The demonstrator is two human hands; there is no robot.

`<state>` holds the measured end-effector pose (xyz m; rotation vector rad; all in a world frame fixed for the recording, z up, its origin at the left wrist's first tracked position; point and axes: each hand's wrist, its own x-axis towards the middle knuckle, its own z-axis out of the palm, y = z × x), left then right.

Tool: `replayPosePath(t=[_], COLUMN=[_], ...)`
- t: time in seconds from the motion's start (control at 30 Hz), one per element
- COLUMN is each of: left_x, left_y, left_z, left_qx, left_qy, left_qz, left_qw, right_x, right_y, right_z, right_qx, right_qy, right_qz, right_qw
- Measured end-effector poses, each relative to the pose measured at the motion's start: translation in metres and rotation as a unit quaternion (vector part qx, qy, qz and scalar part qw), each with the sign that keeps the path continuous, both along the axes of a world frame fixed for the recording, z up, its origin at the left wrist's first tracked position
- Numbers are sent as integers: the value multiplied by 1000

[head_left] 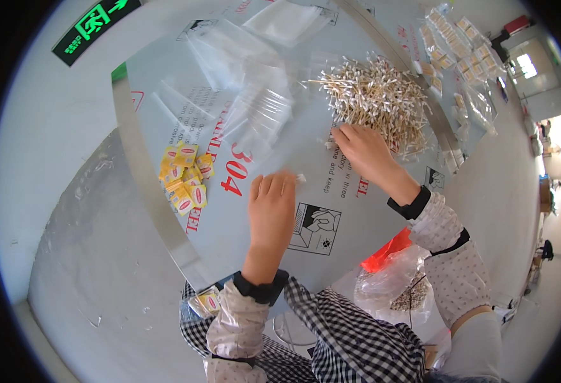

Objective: Organizing and inserting cotton swabs into small packaging sleeves on a flat surface.

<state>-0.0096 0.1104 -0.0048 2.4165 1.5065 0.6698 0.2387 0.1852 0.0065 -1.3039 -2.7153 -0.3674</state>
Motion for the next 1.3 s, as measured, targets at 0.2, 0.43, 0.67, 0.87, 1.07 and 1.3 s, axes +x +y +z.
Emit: replayPosePath(t=[0.2,0.43,0.67,0.87,1.07,1.3], left_x=[-10,-19,-30,-27,-35,-44], left_y=[-48,-101,-106,-97,-75,-64], left_z=[4,0,-5,2,6,7], left_qx=[27,-21,-11,-12,-71,-86], left_qy=[-65,-71,-68,-95,-82,-55], left_qz=[14,67,127,179,166,129], left_qw=[997,995,990,979,980,986], right_x=[-39,-125,-66,34,35,-53], right_y=[-42,-105,-110,-115,-94,-99], right_z=[-4,-8,19,38,7,-6], right_qx=[-70,-179,-259,-357,-348,-303], right_qy=[133,233,331,140,328,319], right_qz=[14,60,5,-163,-143,4], right_qw=[989,954,907,909,867,898])
